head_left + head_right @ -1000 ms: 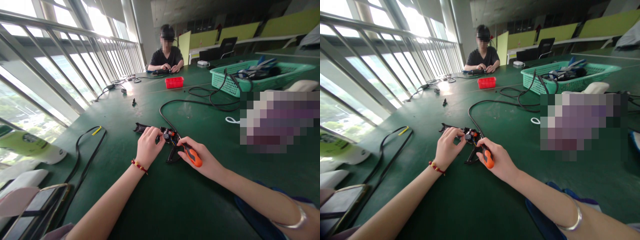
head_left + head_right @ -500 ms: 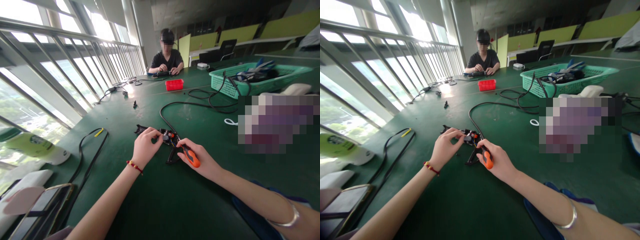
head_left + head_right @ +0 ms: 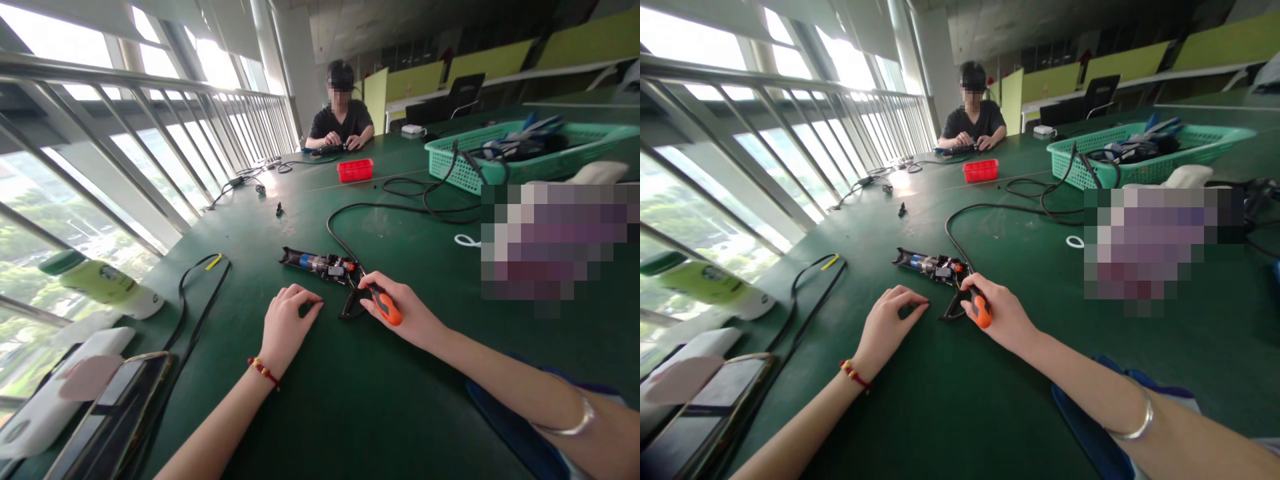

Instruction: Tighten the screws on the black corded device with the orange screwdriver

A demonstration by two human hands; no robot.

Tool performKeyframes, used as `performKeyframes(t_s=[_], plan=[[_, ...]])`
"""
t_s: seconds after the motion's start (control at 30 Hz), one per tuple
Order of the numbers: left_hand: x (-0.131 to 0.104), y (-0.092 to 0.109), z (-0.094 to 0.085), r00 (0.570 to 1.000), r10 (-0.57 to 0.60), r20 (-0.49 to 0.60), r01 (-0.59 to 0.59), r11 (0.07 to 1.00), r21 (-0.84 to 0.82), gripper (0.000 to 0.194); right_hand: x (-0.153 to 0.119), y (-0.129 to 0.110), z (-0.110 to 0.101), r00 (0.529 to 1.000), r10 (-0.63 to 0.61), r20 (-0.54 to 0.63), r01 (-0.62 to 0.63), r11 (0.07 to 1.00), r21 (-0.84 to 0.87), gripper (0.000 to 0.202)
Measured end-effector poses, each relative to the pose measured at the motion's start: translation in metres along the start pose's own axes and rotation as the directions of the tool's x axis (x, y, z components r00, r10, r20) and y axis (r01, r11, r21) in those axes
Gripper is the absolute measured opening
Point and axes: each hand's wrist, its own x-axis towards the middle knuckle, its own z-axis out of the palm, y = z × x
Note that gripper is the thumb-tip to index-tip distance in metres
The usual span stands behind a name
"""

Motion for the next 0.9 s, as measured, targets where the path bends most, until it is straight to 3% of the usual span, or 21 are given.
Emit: performKeyframes(t_s=[0.13,0.33,0.6,0.9], plan=[[0.001,0.004,0.0,0.998,0.056,-0.002,-0.056,0.998,-0.027,0.012,0.001,0.001,0.001,1.0,-0.01,-0.011,0.01,1.0,0.0,0.018],[-0.002,0.011,-0.002,0.979,0.199,0.051,-0.204,0.972,0.12,0.013,0.001,0.003,0.001,1.0,-0.013,-0.019,0.013,1.0,0.01,0.018],[-0.006,0.011,-0.012,0.981,0.15,0.123,-0.167,0.975,0.149,0.018,0.002,0.004,0.001,0.999,-0.031,-0.023,0.031,1.0,0.0,0.019],[-0.004,0.01,-0.005,0.98,0.186,0.071,-0.194,0.973,0.127,0.015,0.002,0.003,0.001,1.0,-0.024,-0.017,0.024,1.0,0.005,0.019]])
